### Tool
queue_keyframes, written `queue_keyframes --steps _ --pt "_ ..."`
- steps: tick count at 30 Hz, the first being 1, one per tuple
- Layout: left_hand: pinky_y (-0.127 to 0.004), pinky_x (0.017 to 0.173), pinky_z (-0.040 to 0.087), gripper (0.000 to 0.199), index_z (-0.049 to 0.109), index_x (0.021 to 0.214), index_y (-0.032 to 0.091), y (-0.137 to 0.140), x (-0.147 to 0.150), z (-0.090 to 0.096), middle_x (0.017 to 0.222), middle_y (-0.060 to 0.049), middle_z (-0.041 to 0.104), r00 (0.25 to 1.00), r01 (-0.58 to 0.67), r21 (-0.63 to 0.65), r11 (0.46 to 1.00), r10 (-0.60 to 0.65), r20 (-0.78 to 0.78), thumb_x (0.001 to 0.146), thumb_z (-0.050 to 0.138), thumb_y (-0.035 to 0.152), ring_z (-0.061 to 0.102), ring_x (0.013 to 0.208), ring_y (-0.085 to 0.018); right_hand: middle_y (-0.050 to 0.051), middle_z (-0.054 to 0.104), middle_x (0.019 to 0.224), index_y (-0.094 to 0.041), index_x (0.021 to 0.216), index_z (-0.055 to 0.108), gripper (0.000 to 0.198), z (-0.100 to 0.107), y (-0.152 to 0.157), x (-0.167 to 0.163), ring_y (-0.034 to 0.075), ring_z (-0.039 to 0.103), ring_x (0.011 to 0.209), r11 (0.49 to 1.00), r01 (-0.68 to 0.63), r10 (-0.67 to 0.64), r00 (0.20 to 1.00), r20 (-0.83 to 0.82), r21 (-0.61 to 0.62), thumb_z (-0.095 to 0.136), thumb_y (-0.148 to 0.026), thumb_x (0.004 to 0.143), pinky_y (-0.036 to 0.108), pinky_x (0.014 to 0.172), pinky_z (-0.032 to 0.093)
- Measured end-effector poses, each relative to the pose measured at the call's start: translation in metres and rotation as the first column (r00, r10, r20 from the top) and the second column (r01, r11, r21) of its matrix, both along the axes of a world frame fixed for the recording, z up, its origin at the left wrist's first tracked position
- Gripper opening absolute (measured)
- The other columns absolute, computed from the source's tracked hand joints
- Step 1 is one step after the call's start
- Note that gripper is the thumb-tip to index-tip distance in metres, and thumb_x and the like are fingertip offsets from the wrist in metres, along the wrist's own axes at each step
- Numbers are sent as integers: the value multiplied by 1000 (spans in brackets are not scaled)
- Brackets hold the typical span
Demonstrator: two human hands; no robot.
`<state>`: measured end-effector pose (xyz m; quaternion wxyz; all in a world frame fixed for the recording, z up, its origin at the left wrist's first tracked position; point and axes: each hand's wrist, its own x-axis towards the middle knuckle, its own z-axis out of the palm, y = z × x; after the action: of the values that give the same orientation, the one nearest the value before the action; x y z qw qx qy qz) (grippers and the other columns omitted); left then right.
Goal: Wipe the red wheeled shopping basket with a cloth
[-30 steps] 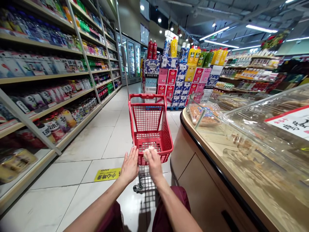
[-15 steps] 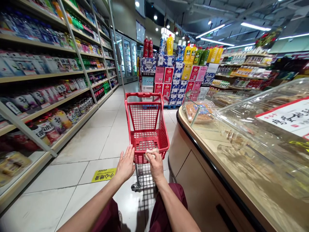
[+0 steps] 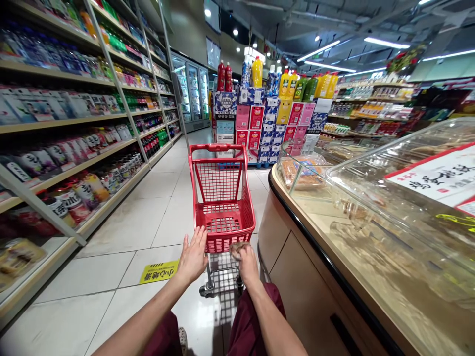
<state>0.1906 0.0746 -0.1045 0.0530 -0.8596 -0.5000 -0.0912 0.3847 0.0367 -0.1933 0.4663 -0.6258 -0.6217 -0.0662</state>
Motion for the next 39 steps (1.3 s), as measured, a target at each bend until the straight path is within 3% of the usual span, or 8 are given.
queue_keyframes --steps 6,12,18,24,29,35,37,39 --pt "-47 109 13 71 21 135 8 3 -1 2 146 -9 15 1000 -24 -22 999 24 -4 67 40 18 6 134 -21 7 48 98 -20 93 59 22 15 6 11 19 48 96 984 84 -71 994 -87 156 43 -14 79 37 85 44" --pt "-48 108 12 73 22 134 9 1 -2 5 145 -9 17 1000 -6 -49 999 6 -3 64 39 15 8 134 -21 3 50 83 -20 77 59 17 6 2 3 15 50 80 999 -42 42 999 -21 23 43 -12 77 28 67 47" --pt "-49 108 13 74 21 134 7 0 0 3 145 -10 14 1000 -22 -42 999 22 -2 64 40 17 7 134 -22 7 48 95 -20 88 58 20 17 7 8 19 48 94 987 88 -73 991 -112 133 43 -13 76 38 82 44" --pt "-49 107 15 74 20 135 8 1 -3 -2 145 -10 15 1000 6 -22 1000 -7 -22 64 39 16 6 134 -21 4 52 86 -19 80 59 18 17 0 -1 16 52 86 996 -68 70 997 -38 49 45 -11 74 31 75 47" --pt "-49 108 14 74 19 135 8 -1 0 -4 146 -10 13 1000 -12 -14 1000 12 2 64 40 16 6 134 -21 10 52 107 -18 97 57 27 49 15 9 22 46 104 970 133 -115 988 -99 203 42 -12 75 44 88 41" --pt "-48 107 14 74 17 136 10 -1 -1 -4 146 -10 14 1000 -10 1 1000 10 -28 65 40 16 3 134 -21 7 57 113 -23 108 57 36 51 32 -49 19 44 114 977 -165 150 982 118 134 37 -8 82 44 95 36" --pt "-49 108 13 74 17 136 10 0 -3 -5 146 -10 14 1000 0 12 1000 1 -31 65 39 15 4 134 -21 6 57 114 -24 106 58 33 48 29 -40 19 44 114 980 -162 148 981 122 114 39 -10 83 44 96 34" --pt "-49 108 14 74 17 136 10 0 -3 -5 145 -10 15 1000 13 15 1000 -13 -19 65 38 13 6 134 -20 7 56 114 -23 104 59 31 45 25 -18 19 45 113 993 -58 52 997 59 107 39 -12 84 45 94 36"
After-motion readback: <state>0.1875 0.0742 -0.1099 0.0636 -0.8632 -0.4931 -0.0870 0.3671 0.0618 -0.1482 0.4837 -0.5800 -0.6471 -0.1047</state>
